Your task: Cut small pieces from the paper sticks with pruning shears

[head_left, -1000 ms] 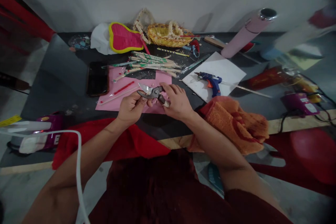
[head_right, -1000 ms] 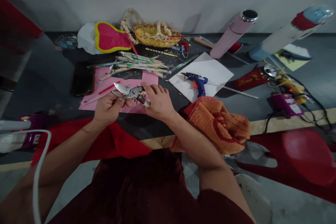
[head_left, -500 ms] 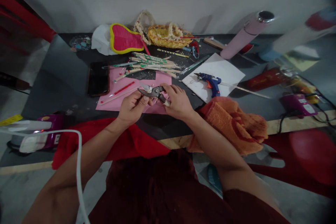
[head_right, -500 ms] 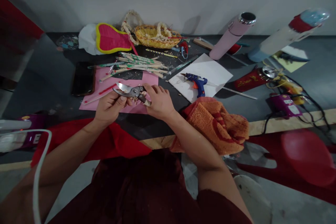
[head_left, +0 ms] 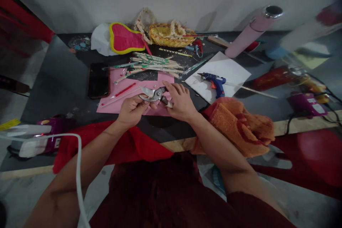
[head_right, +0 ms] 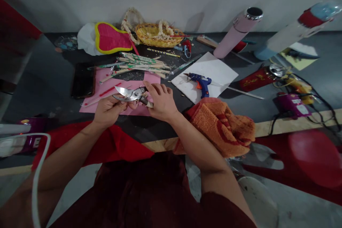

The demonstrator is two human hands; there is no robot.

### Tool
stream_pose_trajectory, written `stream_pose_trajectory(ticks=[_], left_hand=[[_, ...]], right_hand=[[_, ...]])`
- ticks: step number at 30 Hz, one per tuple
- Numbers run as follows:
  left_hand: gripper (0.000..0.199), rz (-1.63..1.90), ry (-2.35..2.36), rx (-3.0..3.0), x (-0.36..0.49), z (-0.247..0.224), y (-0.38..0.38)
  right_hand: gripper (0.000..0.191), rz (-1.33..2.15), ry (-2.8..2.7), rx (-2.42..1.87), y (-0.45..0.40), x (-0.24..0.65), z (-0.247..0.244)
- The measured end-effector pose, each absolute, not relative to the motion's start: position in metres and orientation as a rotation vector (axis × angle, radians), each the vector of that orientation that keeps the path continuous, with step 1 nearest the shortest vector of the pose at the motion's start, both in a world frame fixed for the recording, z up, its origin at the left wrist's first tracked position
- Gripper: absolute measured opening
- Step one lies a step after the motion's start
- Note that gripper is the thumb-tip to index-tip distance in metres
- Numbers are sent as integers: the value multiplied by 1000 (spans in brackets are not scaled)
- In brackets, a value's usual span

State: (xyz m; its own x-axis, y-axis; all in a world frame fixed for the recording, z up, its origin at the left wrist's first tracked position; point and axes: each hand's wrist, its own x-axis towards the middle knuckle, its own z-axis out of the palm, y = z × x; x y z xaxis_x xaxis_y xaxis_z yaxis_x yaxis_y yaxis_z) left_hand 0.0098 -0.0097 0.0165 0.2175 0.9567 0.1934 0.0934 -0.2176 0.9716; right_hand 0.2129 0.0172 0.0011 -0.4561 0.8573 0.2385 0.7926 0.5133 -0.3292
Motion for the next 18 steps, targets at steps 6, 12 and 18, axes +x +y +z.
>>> stream_pose_trajectory(ticks=[6, 12, 18], left_hand=[[19, 1134, 963, 1537, 7, 16, -10], [22, 1128, 984, 1550, 7, 17, -10], [30, 1096, 1083, 1588, 7, 18, -11]], right_hand=[[72, 246, -2367, -1315, 17, 212, -2], [61, 257, -2380, -1308, 17, 213, 0], [56, 286, -2396, -1356, 16, 212, 1]])
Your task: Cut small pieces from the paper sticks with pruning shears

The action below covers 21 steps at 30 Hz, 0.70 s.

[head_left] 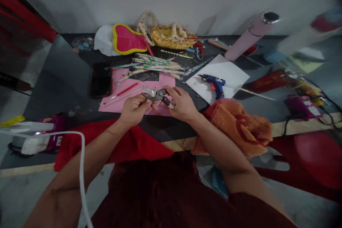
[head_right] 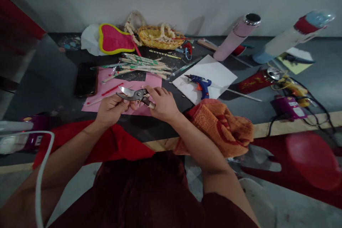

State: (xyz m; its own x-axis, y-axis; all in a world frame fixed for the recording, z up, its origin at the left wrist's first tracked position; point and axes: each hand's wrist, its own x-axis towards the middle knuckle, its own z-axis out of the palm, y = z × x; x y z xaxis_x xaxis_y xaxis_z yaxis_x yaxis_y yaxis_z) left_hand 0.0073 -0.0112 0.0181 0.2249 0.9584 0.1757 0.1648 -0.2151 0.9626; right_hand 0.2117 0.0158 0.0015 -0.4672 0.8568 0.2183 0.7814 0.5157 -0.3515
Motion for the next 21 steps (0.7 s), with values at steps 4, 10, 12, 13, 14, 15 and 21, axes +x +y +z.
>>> stream_pose_trajectory(ticks=[4, 10, 12, 13, 14, 15, 21], left_hand=[[29, 1095, 1135, 1631, 9, 21, -12], [19, 1176, 1242, 1647, 12, 21, -11], [20, 1161, 1230, 1644, 11, 18, -10], [21, 1150, 1212, 1641, 10, 17, -10], [22, 1139, 1187, 1636, 9, 15, -9], [22, 1126, 1158, 1629, 8, 14, -9], [23, 1115, 1053, 1554, 5, 14, -10]], right_hand=[[55, 297, -2387, -1369, 17, 211, 1], [63, 265, -2378, -1417, 20, 211, 2], [69, 256, -2403, -1415, 20, 212, 3], [71, 256, -2411, -1408, 20, 213, 4], [72, 257, -2413, -1400, 19, 213, 4], [73, 260, -2411, -1391, 19, 213, 4], [72, 268, -2359, -1340, 17, 212, 0]])
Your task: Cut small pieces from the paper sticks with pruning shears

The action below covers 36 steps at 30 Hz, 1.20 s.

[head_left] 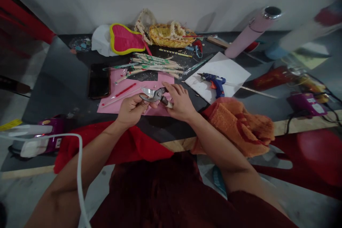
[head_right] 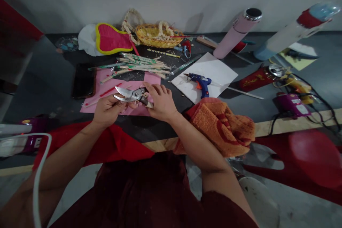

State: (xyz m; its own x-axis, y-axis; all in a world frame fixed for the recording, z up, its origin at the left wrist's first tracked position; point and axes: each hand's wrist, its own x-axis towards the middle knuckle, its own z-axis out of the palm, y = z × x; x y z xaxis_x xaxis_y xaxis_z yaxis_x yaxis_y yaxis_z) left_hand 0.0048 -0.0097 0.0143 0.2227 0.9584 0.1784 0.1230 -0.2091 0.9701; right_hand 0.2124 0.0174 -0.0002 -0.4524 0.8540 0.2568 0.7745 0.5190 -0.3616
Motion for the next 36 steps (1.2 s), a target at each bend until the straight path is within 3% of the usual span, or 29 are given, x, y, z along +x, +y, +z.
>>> stream_pose_trajectory(ticks=[19, 32, 36], left_hand=[[31, 1129, 1136, 1618, 11, 25, -13], [28, 1146, 1125, 1633, 10, 15, -7], [30, 1133, 1125, 1644, 9, 16, -8]], right_hand=[[55, 325, -2354, -1382, 19, 212, 1], [77, 277, -2369, -1400, 20, 214, 4], [76, 281, -2306, -1372, 19, 213, 2]])
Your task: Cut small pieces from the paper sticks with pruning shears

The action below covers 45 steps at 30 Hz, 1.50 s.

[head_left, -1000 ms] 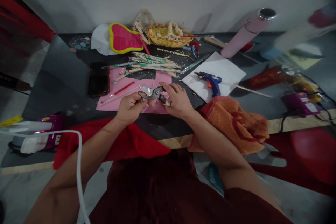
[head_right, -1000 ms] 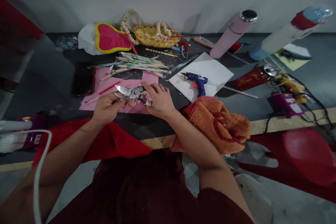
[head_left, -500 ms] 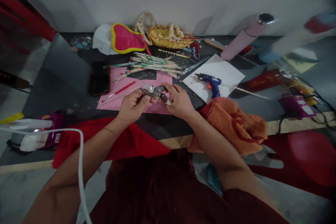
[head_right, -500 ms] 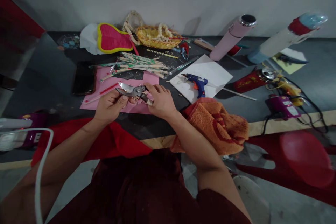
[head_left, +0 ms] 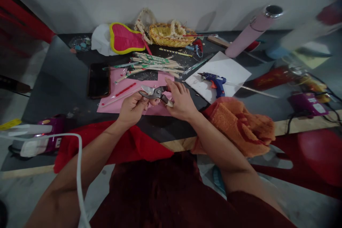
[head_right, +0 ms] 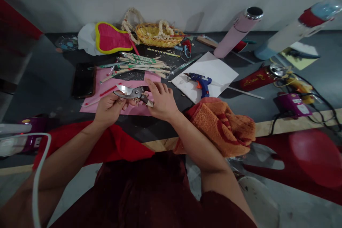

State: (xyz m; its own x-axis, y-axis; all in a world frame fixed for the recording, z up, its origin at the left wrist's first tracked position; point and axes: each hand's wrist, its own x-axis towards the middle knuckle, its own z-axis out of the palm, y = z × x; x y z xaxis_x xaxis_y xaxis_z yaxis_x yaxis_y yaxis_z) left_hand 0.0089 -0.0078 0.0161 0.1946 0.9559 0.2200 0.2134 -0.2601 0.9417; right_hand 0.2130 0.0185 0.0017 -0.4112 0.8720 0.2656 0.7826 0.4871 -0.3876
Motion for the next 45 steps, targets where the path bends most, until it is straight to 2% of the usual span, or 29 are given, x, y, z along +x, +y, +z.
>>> stream_pose_trajectory(ticks=[3, 7, 10, 19, 31, 38, 40, 43, 45], left_hand=[[31, 1135, 1155, 1657, 9, 20, -9], [31, 1144, 1142, 1638, 9, 22, -11], [30, 1143, 1118, 1627, 9, 21, -11], [26, 1180, 1091, 1677, 12, 20, -13], [24, 1140, 1134, 1750, 11, 19, -14], [27, 1122, 1153, 1782, 11, 20, -15], [27, 1125, 1156, 1772, 12, 20, -15], [23, 1136, 1142, 1760, 12, 20, -16], [20, 1137, 1109, 1755, 12, 20, -17]], right_hand=[[61, 283, -2200, -1303, 18, 212, -1], [26, 273, -2227, -1224, 21, 212, -5], [19, 250, -2320, -1235, 22, 213, -6], [34, 85, -2347, -1286, 18, 210, -7], [38, 100, -2368, -1278, 15, 209, -5], [29, 220, -2316, -1255, 13, 207, -3], [36, 249, -2291, -1241, 13, 207, -3], [62, 240, -2285, -1245, 14, 207, -3], [72, 213, -2322, -1251, 15, 207, -2]])
